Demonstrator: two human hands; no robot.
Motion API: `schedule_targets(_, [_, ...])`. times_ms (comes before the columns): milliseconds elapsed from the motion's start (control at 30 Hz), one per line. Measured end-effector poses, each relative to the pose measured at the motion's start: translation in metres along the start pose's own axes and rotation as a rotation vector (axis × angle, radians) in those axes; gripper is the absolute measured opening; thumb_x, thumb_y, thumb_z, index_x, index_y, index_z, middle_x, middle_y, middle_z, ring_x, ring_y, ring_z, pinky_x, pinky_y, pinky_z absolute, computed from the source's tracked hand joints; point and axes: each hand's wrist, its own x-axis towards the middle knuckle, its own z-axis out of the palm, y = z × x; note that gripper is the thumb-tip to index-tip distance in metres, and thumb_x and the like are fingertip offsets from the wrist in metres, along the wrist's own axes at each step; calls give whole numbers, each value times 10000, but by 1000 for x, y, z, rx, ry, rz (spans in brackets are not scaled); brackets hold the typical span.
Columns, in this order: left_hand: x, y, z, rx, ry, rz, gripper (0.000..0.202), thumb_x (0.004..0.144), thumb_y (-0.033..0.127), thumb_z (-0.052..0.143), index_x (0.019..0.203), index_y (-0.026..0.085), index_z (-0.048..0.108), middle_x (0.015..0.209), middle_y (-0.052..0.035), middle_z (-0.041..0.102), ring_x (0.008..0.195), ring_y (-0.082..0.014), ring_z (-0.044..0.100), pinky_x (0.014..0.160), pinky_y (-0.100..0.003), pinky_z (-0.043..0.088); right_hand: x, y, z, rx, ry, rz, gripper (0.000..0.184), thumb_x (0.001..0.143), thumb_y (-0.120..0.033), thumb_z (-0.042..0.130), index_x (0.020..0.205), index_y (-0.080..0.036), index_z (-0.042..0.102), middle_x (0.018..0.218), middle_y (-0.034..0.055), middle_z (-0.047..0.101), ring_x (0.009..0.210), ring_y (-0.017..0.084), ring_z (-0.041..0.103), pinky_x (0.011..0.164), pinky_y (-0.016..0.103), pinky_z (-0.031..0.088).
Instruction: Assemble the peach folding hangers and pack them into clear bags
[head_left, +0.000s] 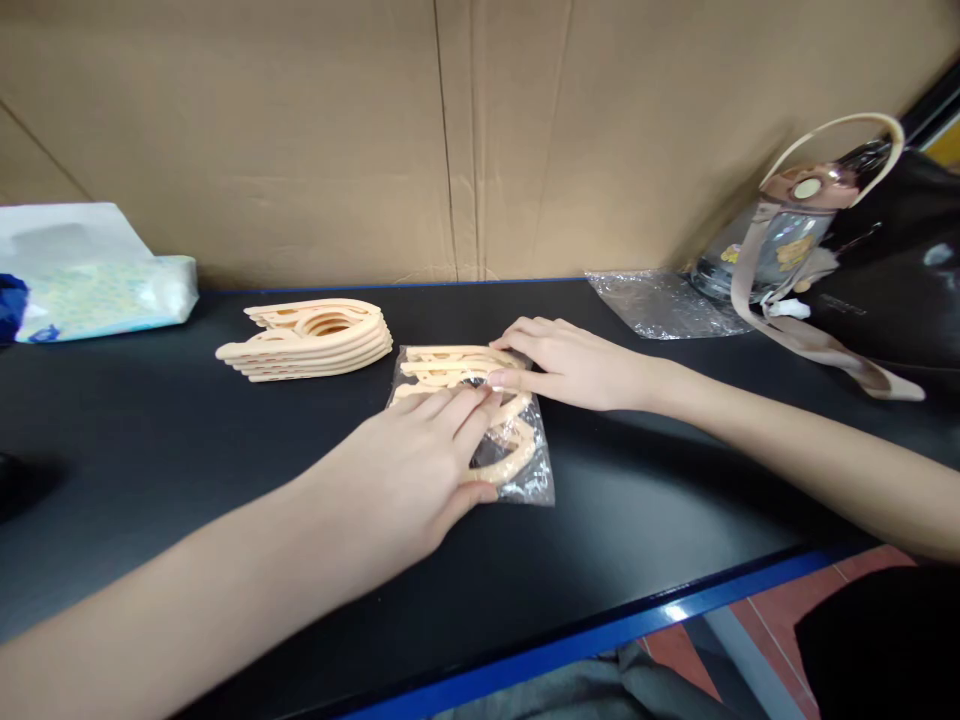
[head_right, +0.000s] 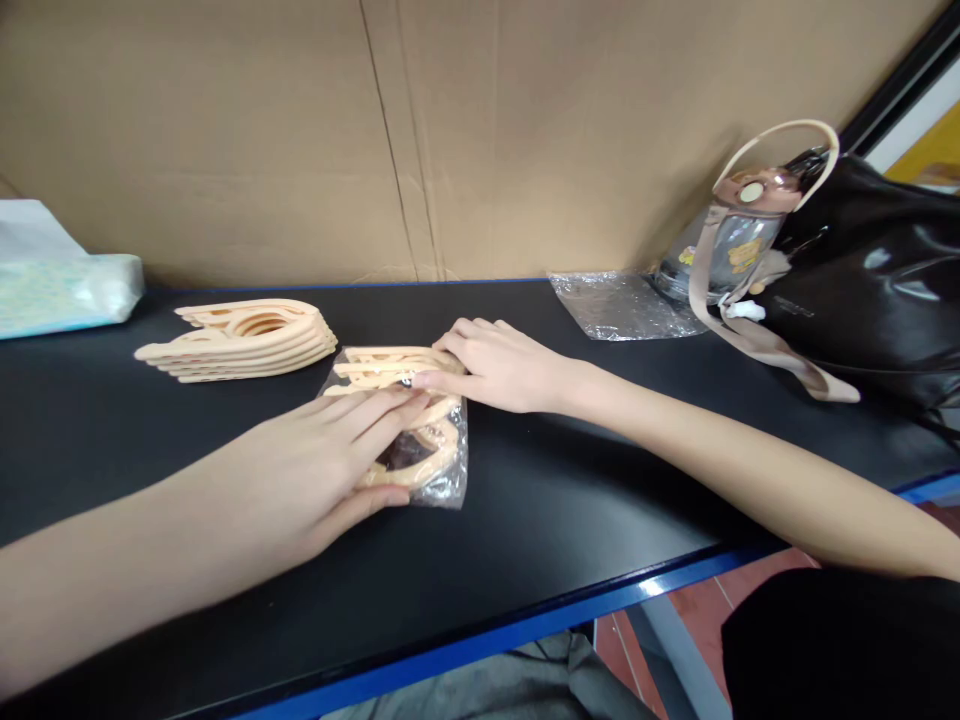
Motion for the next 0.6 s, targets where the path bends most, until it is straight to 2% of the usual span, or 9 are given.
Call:
schedule_targets(67, [17,-8,-5,-23,-57,-30,620,979,372,505,1508,92,344,1459,-157,523,1300,-314,522,1067,-456,436,-6,13,-3,-63,26,47,786,974,-673,249,1492,-98,383,1375,222,558,1228,362,540,995,522,404])
schedule_targets(100, [27,-13,-7,-39,-87,-45,629,975,364,510,1519,108,323,1475,-147,505,1318,-306,504,1080,-441,424,-10,20,-4,-118,59,80,846,964,-694,233,1536,-74,293,1406,242,530,1262,378,517,1017,540,391])
schedule_targets(167, [46,-22,-10,-73,-114,-83,612,976,354,491,1523,144,315,1494,-129,482,1352,-294,471,1104,-417,398,-18,35,-7,-258,138,129,905,954,-707,222,1548,-25,234,1414,269,516,1284,400,498,1047,553,371])
schedule_targets(233, [65,-32,-10,-78,-120,-107,557,978,364,455,1474,121,393,1477,-149,494,1346,-316,478,1096,-414,400,-27,51,-11,-361,202,179,874,965,-678,236,1534,-16,271,1420,273,510,1302,403,485,1067,547,360])
schedule_targets(300, [81,-41,-8,-78,-124,-142,567,982,380,415,1466,87,391,1466,-176,497,1343,-343,478,1079,-435,415,-37,68,-15,-398,208,251,786,981,-628,275,1507,-47,341,1446,255,494,1325,390,470,1072,530,370])
schedule_targets(400, [102,-54,-2,-82,-139,-183,604,989,422,387,1486,81,353,1489,-195,470,1351,-352,469,1086,-459,408,-49,95,-24,-424,89,429,633,1002,-542,280,1415,-101,469,1433,229,516,1320,375,484,1052,514,396])
schedule_targets(467, [112,-62,1,-81,-138,-205,602,1001,433,386,1494,91,339,1519,-204,429,1377,-352,439,1099,-467,397,-55,112,-30,-417,13,510,586,1010,-490,257,1337,-88,533,1333,246,591,1223,373,572,996,503,438])
schedule_targets(600, [123,-71,2,-72,-87,-221,478,974,393,557,1395,180,479,1447,-142,498,1286,-312,521,1053,-542,445,-65,128,-38,-394,-96,610,516,997,-397,285,1089,-64,668,1114,262,698,1031,388,678,881,506,484])
